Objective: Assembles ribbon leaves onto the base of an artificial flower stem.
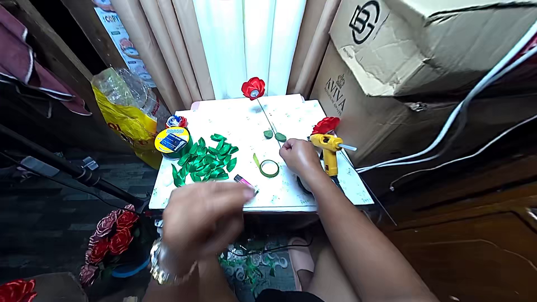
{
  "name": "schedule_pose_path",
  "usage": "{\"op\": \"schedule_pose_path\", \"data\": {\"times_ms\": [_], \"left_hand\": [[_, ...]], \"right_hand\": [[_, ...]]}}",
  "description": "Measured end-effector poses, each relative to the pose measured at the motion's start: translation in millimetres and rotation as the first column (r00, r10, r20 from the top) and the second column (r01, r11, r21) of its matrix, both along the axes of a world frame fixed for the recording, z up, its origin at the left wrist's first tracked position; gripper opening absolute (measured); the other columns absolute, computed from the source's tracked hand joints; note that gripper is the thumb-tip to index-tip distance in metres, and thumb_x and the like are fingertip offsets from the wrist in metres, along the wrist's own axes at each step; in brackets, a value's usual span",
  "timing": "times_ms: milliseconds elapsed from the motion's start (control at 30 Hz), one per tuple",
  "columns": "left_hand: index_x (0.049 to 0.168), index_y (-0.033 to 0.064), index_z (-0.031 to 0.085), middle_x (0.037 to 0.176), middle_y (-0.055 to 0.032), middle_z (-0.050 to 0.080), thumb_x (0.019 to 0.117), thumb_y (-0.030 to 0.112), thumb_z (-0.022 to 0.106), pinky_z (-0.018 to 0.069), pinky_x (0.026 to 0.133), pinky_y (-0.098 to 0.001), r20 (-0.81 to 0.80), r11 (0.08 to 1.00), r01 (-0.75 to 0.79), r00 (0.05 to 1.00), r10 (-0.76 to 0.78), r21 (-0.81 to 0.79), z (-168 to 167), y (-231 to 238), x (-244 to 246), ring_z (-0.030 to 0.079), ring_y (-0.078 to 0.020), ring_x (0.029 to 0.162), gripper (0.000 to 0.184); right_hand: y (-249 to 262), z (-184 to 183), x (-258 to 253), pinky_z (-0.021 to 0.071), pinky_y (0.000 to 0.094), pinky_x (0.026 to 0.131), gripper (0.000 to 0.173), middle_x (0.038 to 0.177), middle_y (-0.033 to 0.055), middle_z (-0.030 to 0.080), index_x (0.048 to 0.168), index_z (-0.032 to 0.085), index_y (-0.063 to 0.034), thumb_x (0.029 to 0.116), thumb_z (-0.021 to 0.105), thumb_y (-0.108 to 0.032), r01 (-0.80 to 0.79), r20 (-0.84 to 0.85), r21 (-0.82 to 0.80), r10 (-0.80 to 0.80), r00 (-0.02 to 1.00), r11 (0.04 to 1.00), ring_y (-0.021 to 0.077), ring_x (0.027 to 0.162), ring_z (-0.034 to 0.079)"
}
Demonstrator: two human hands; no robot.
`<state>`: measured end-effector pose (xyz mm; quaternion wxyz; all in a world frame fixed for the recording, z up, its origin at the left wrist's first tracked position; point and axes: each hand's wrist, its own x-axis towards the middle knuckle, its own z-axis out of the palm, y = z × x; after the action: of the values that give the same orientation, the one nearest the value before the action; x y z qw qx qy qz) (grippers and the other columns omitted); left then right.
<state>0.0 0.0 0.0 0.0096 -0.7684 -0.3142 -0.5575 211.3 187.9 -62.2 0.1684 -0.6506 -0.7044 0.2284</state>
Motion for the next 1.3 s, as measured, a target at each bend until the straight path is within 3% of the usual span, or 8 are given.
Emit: {"op": "schedule_pose_path", "data": {"times_ms": [167,267,433,533,733,1033,1167,1300], "left_hand": [[0.105,-0.0065,0.072,0.097,-0.0126,0.073,0.0936,0.001,0.062,0.0588,0.077,-0.0245,0.048,0.974,-0.14,0.987,0.151,-0.181,-69,77,-12,0.069,-0.0097,0.083,0.017],[0.127,-0.0027,0.064,0.119,-0.0182,0.069,0.0962,0.006,0.065,0.0601,0.083,-0.0337,0.081,0.962,-0.198,0.973,0.216,-0.19,-102,91,-17,0.071,-0.0192,0.098,0.032],[0.149,0.007,0.046,0.128,-0.009,0.069,0.1001,0.007,0.06,0.058,0.094,-0.034,0.219,0.965,-0.103,0.963,0.158,-0.243,-119,96,-21,0.07,-0.0155,0.109,0.05],[0.138,0.0136,0.052,0.126,-0.0006,0.07,0.0975,0.004,0.06,0.0609,0.089,-0.0335,0.397,0.959,-0.015,0.908,0.132,-0.285,-121,97,-18,0.072,-0.0139,0.105,0.042],[0.121,-0.0042,0.068,0.117,-0.0156,0.07,0.0949,0.001,0.067,0.0573,0.094,-0.029,0.219,0.971,-0.207,0.949,0.229,-0.118,-127,111,-25,0.069,-0.0141,0.106,0.026],[0.104,-0.0044,0.074,0.104,-0.0172,0.073,0.0949,-0.002,0.067,0.0551,0.097,-0.0295,0.11,0.954,-0.284,0.956,0.273,0.097,-135,107,-43,0.071,-0.0196,0.105,0.012],[0.102,-0.0044,0.074,0.103,-0.019,0.073,0.0959,-0.002,0.064,0.0558,0.095,-0.0309,0.032,0.962,-0.254,0.967,0.252,0.102,-134,100,-36,0.071,-0.0221,0.102,0.013],[0.101,-0.0025,0.075,0.1,-0.0189,0.074,0.0939,-0.002,0.064,0.0584,0.09,-0.033,-0.076,0.981,-0.169,0.981,0.176,0.098,-136,99,-13,0.073,-0.0245,0.098,0.013]], "right_hand": [[-61,21,19,0.0455,0.0275,0.055,0.012,0.066,-0.0001,0.06,0.092,0.069,-0.0031,0.0996,0.064,-0.011,-0.192,-0.473,0.043,0.189,0.861,0.981,0.007,0.055,0.052],[-96,18,22,0.0367,0.0118,0.046,0.009,0.064,-0.0119,0.061,0.093,0.067,-0.0089,0.0977,0.059,-0.008,-0.456,-0.766,-0.104,0.221,0.603,0.884,-0.0068,0.049,0.046],[-119,-5,17,0.0387,0.0121,0.046,0.009,0.065,-0.0107,0.065,0.091,0.065,-0.0128,0.0968,0.059,-0.009,-0.685,-0.858,-0.171,0.234,0.457,0.709,-0.0057,0.049,0.05],[-124,-13,14,0.0405,0.0125,0.046,0.01,0.066,-0.0096,0.066,0.091,0.065,-0.0134,0.0972,0.058,-0.01,-0.728,-0.858,-0.218,0.228,0.461,0.65,-0.0047,0.049,0.052],[-133,-20,14,0.0413,0.0107,0.045,0.013,0.069,-0.0098,0.069,0.089,0.066,-0.0163,0.097,0.059,-0.008,-0.82,-0.905,-0.205,0.217,0.367,0.534,-0.0066,0.049,0.054],[-139,-29,-7,0.0455,0.0113,0.05,0.016,0.073,-0.0087,0.07,0.088,0.065,-0.012,0.1017,0.061,-0.019,-0.929,-0.904,-0.079,0.367,0.22,0.362,-0.0061,0.055,0.058],[-108,-14,-18,0.0492,0.0131,0.062,0.02,0.081,-0.0053,0.068,0.097,0.072,-0.0032,0.1001,0.061,-0.019,-0.573,-0.633,0.268,0.589,0.501,0.775,-0.006,0.068,0.058],[-60,-11,-27,0.0443,0.0161,0.062,0.024,0.097,0.0063,0.063,0.114,0.074,-0.0036,0.0948,0.066,-0.015,-0.235,-0.354,0.6,0.517,0.779,0.765,0.0043,0.074,0.055]]}}
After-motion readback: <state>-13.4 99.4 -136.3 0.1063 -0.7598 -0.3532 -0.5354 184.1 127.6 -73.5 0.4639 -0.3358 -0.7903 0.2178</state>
